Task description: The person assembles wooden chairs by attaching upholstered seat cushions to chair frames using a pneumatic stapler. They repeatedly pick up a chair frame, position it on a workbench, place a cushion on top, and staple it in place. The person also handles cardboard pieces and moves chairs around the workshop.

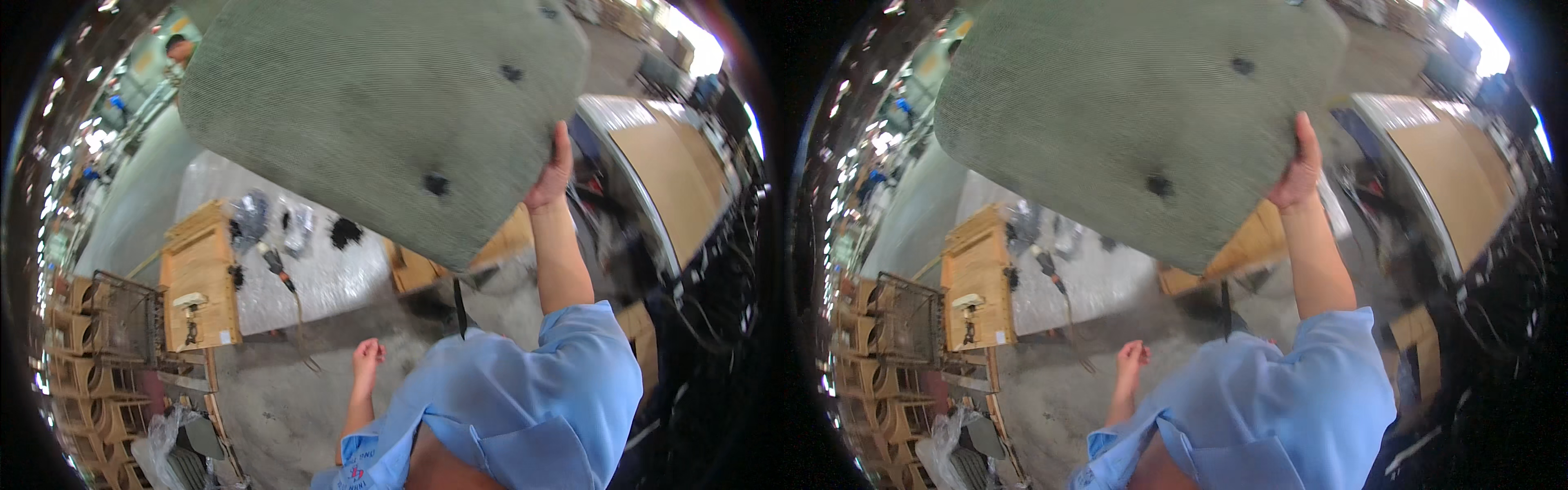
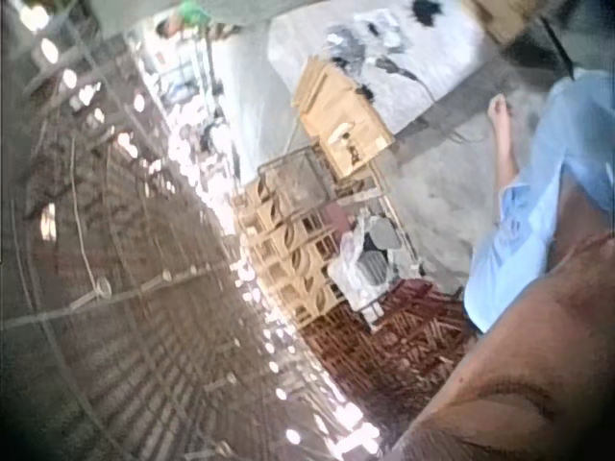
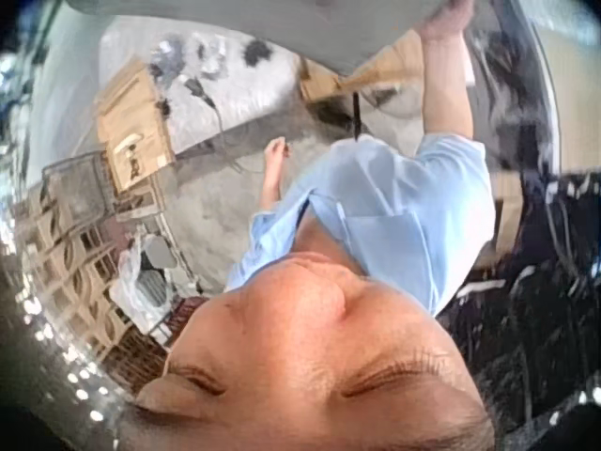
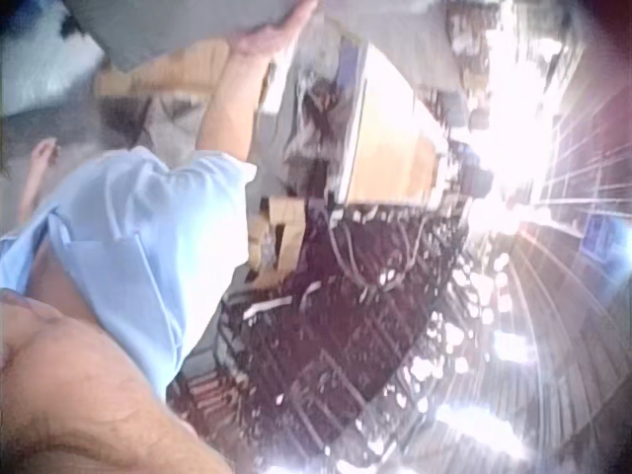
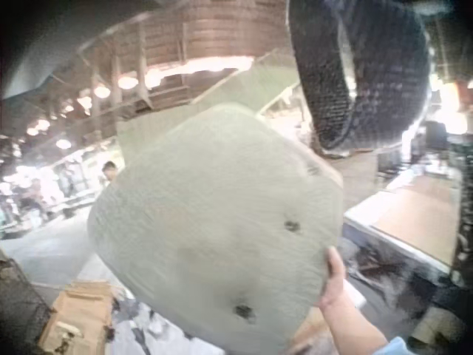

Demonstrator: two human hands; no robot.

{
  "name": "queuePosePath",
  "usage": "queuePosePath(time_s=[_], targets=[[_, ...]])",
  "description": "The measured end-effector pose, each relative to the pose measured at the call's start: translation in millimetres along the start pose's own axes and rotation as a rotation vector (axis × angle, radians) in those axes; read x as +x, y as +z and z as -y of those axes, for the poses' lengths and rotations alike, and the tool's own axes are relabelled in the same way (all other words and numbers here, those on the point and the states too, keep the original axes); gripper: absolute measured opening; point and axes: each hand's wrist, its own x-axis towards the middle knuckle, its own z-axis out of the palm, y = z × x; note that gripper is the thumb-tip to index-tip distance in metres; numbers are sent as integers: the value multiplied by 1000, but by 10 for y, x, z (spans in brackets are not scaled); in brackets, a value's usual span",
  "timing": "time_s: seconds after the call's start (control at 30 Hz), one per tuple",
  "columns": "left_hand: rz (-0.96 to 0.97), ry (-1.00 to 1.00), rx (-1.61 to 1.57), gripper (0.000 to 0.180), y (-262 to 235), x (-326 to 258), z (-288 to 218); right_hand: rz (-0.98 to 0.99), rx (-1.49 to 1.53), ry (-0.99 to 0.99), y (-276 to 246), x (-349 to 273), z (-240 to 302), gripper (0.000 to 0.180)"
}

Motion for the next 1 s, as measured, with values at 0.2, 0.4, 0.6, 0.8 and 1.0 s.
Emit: queuePosePath(time_s=[0.2, 0.4, 0.6, 0.8, 1.0], targets=[[141, -292, 75, 25, -142, -573, 490, -569, -525, -473, 442, -2796, 482, 67], [446, -306, 385, 24, 153, -608, 619, -986, -670, -544, 684, -4223, 378, 62], [427, -145, 428, 25, 374, -498, 137, -1179, -536, -300, 135, -4339, -72, 49], [440, -144, 372, 29, 470, -544, -234, -962, -283, -148, -957, -3663, -745, 39], [430, -168, 223, 60, 855, -404, -664, -940, -223, -44, -1636, -2796, -1379, 64]])
